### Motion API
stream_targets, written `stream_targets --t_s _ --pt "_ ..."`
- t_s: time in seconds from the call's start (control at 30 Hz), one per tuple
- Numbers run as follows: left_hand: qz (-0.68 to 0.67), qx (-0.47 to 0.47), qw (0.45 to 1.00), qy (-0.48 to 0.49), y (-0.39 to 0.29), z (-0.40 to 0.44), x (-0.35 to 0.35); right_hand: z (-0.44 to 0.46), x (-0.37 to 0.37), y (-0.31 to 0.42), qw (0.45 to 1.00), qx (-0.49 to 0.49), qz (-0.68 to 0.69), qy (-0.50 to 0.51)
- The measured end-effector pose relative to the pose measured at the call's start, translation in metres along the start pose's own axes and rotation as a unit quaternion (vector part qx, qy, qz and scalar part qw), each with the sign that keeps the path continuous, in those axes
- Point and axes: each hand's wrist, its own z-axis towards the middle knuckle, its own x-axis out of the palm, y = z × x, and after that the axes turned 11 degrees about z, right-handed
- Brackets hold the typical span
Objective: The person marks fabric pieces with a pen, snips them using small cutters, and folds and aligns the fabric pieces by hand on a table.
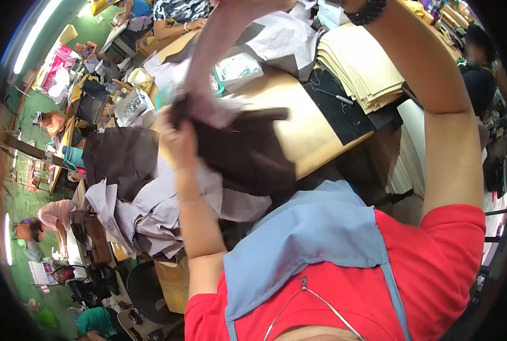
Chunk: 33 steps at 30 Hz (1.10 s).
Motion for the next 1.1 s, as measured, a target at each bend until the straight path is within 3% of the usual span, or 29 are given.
stream_targets --t_s 0.03,0.1,0.17,0.23,0.27,0.3,0.33,0.37,0.4,0.43,0.47,0.5,0.53,0.63,0.73,0.83,0.93,1.03,1.07,1.1 --pt "0.008 0.049 0.997 -0.055 0.016 0.009 -0.029 -0.002 0.010 0.002 1.000 0.002 0.016 -0.003" --pt "0.199 0.171 0.952 -0.160 0.030 0.029 -0.092 0.000 0.035 0.013 0.999 0.005 0.050 -0.012" --pt "0.358 0.210 0.886 -0.209 0.035 0.044 -0.152 0.002 0.070 0.008 0.973 -0.168 0.048 -0.148" --pt "0.459 0.199 0.837 -0.221 0.028 0.044 -0.188 0.004 0.093 0.006 0.965 -0.190 0.081 -0.162" --pt "0.501 0.212 0.818 -0.188 0.023 0.040 -0.195 0.001 0.112 0.003 0.950 -0.203 0.092 -0.220" --pt "0.499 0.238 0.823 -0.135 0.024 0.034 -0.190 -0.004 0.127 0.004 0.931 -0.214 0.102 -0.278" --pt "0.494 0.263 0.825 -0.081 0.032 0.024 -0.177 -0.021 0.132 0.006 0.941 -0.201 0.063 -0.264" --pt "0.488 0.286 0.824 -0.029 0.043 0.012 -0.161 -0.039 0.160 -0.010 0.965 -0.123 0.094 -0.213" --pt "0.461 0.276 0.842 0.042 0.073 -0.010 -0.133 -0.057 0.173 -0.002 0.956 -0.123 0.050 -0.263" --pt "0.430 0.264 0.856 0.110 0.095 -0.028 -0.109 -0.082 0.188 0.003 0.974 -0.075 -0.004 -0.213" --pt "0.361 0.219 0.878 0.226 0.071 -0.047 -0.091 -0.103 0.216 -0.004 0.981 -0.016 0.054 -0.188" --pt "0.292 0.160 0.884 0.327 0.077 -0.065 -0.072 -0.123 0.235 -0.004 0.981 -0.042 0.046 -0.182" --pt "0.260 0.107 0.887 0.368 0.084 -0.087 -0.054 -0.145 0.254 0.000 0.987 -0.004 0.045 -0.153" --pt "0.089 -0.005 0.934 0.345 0.090 -0.094 -0.011 -0.189 0.270 0.022 0.979 0.112 0.108 -0.132" --pt "0.027 0.046 0.963 0.263 0.062 -0.077 0.030 -0.209 0.277 0.034 0.954 0.179 0.145 -0.190" --pt "0.235 0.232 0.933 0.146 0.030 -0.073 0.063 -0.208 0.276 0.037 0.937 0.199 0.161 -0.236" --pt "0.129 0.114 0.913 0.369 0.038 -0.062 0.075 -0.204 0.274 0.041 0.912 0.221 0.191 -0.288" --pt "0.002 0.020 0.895 0.445 0.036 -0.054 0.070 -0.196 0.273 0.045 0.853 0.238 0.263 -0.382" --pt "-0.016 0.019 0.900 0.435 0.034 -0.054 0.069 -0.195 0.278 0.045 0.813 0.259 0.316 -0.414" --pt "-0.033 0.016 0.906 0.422 0.033 -0.054 0.066 -0.203 0.298 0.037 0.815 0.242 0.323 -0.417"
